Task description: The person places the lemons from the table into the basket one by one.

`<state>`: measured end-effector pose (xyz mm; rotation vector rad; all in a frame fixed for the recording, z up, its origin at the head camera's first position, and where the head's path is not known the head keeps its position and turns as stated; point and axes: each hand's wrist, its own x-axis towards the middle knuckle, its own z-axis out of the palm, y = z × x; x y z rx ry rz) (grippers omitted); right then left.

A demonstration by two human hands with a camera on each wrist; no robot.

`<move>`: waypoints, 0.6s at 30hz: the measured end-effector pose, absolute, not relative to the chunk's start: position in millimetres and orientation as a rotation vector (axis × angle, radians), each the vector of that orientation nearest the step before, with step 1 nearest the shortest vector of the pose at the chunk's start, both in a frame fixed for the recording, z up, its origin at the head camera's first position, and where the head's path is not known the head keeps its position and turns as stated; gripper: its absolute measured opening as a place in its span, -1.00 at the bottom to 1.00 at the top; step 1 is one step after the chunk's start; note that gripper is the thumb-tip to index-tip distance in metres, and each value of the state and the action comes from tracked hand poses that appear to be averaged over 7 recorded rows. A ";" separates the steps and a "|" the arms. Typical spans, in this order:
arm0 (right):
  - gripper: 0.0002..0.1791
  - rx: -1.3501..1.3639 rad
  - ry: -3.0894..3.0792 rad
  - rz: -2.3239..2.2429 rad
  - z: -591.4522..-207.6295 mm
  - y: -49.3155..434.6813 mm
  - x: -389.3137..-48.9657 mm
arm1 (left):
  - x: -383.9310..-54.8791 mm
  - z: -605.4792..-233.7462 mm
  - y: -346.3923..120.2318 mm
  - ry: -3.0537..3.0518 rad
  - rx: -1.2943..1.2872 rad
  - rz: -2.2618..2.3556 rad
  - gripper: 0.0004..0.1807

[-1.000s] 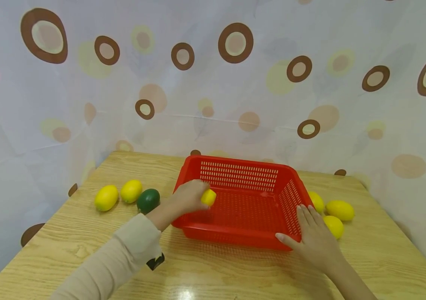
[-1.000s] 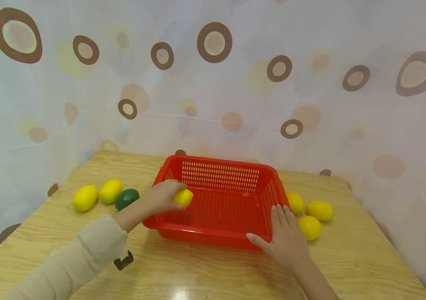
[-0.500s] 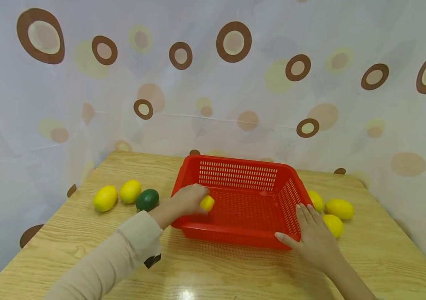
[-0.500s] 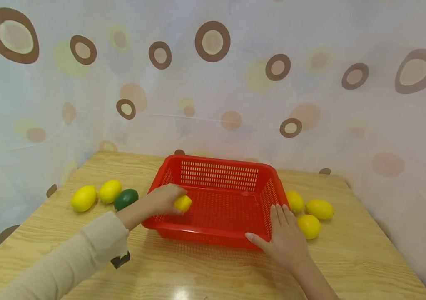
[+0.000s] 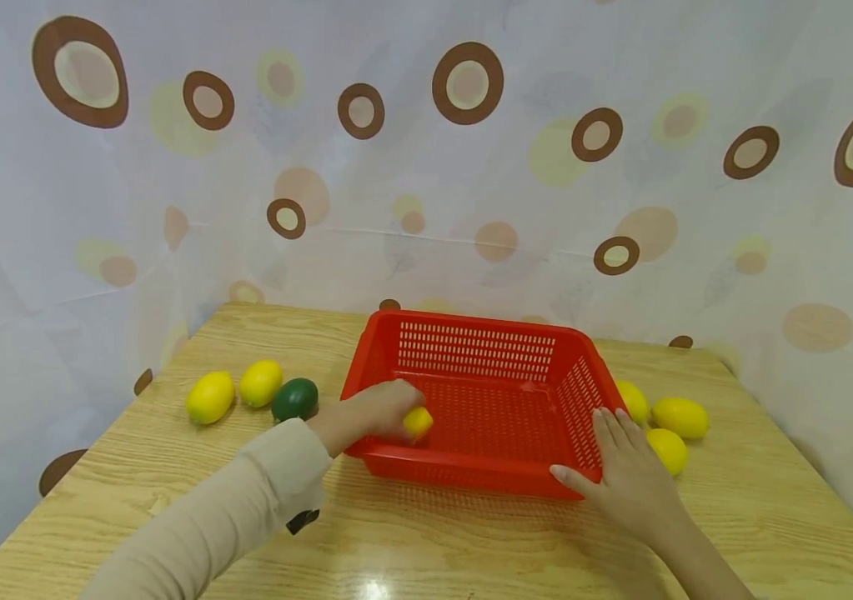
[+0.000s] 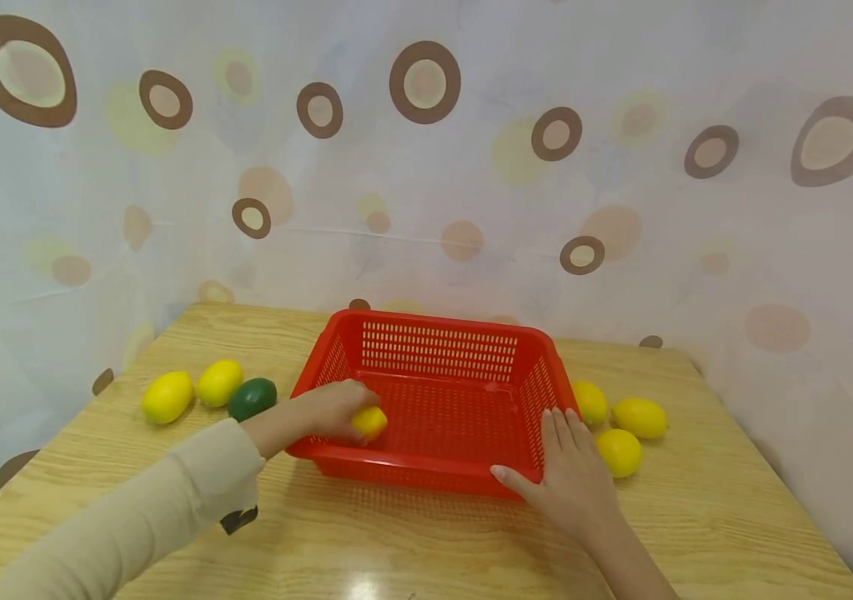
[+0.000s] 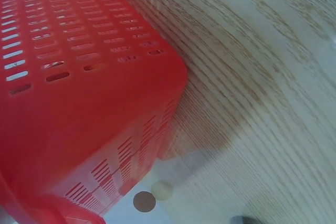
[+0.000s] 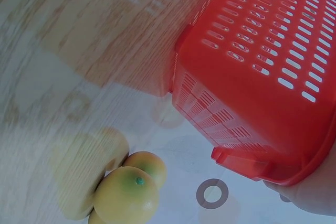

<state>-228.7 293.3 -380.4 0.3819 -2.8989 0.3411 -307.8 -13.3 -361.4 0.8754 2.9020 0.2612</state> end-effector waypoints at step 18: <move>0.11 0.374 -2.900 0.345 -382.4 293.2 -228.2 | -306.6 -364.5 -7.6 2.868 0.804 0.145 -0.56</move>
